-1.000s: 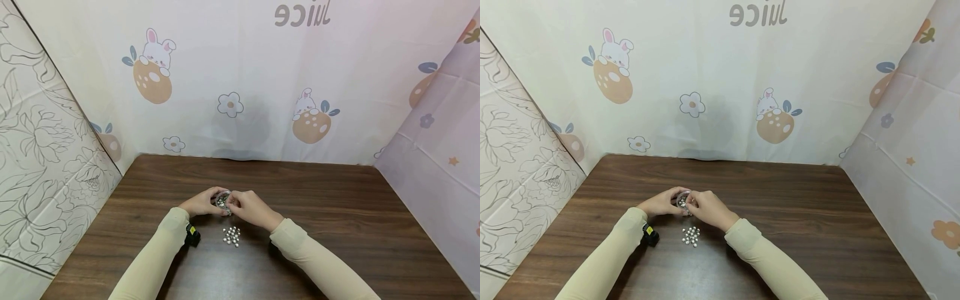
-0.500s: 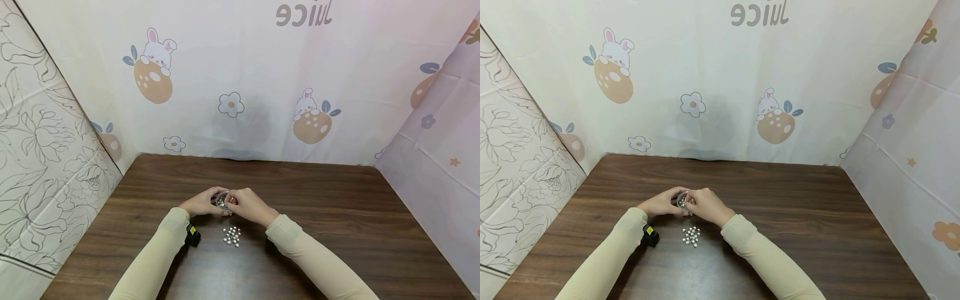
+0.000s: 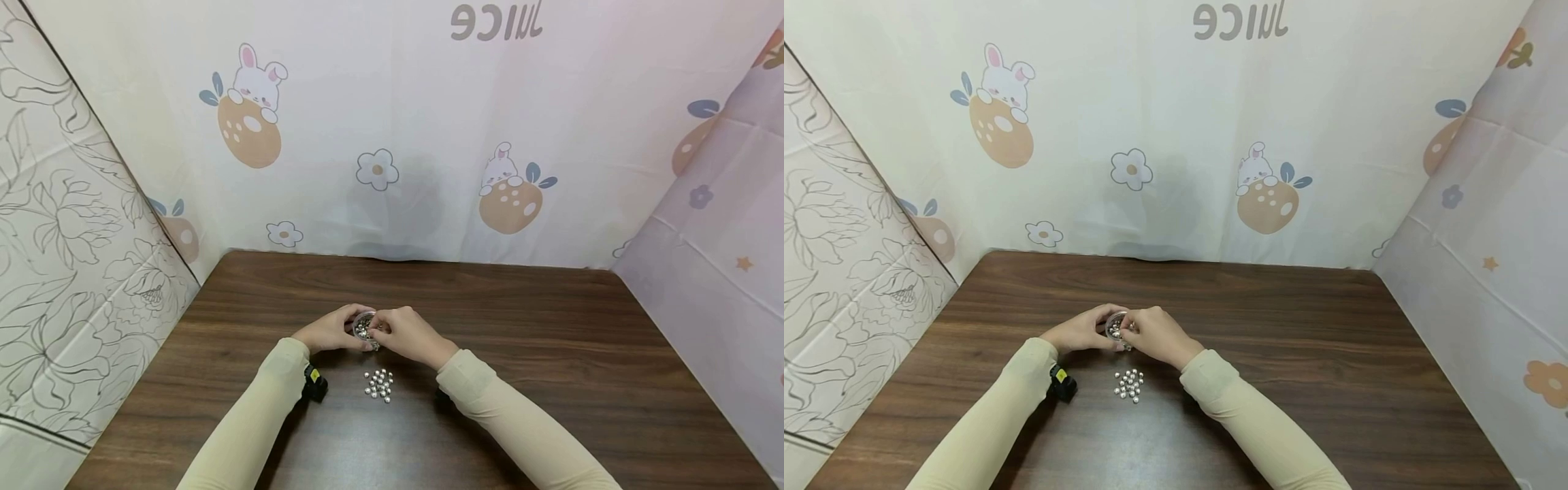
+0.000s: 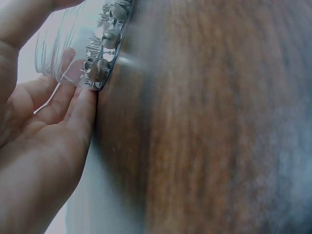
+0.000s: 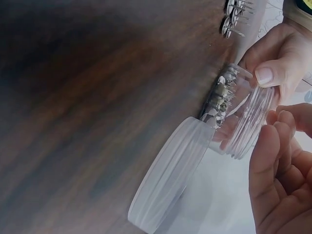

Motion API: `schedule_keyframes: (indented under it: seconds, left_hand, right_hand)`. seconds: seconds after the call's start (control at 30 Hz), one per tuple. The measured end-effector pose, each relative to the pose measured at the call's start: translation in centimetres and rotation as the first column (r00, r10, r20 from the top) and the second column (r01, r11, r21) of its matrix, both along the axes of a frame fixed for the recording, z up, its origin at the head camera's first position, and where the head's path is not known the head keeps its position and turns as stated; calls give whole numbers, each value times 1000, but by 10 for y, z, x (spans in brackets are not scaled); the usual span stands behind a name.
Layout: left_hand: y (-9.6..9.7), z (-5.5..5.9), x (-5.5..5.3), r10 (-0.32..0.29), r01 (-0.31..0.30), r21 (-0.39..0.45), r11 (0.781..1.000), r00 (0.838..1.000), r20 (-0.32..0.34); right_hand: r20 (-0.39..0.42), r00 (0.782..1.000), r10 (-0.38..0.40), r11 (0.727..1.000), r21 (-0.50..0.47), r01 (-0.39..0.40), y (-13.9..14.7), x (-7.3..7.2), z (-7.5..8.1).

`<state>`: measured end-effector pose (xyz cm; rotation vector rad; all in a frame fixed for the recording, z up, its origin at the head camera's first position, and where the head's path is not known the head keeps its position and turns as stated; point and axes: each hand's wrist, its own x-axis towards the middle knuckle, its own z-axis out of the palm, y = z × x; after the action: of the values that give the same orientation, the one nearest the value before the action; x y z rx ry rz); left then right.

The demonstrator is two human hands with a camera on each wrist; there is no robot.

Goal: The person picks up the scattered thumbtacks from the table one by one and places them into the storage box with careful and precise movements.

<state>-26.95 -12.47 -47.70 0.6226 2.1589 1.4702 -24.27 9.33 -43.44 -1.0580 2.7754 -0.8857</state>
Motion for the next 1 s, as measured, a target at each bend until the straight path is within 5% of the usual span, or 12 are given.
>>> schedule_keyframes:
  seconds: [0.67, 1.0]
  left_hand:
    - [0, 1, 0, 6, -6, -12, 1000, 1000, -19]
    - [0, -1, 0, 6, -6, -10, 1000, 1000, -27]
  right_hand:
    - [-14, 998, 64, 997, 36, -64, 27, 20, -5]
    - [41, 993, 110, 991, 70, -112, 28, 29, -8]
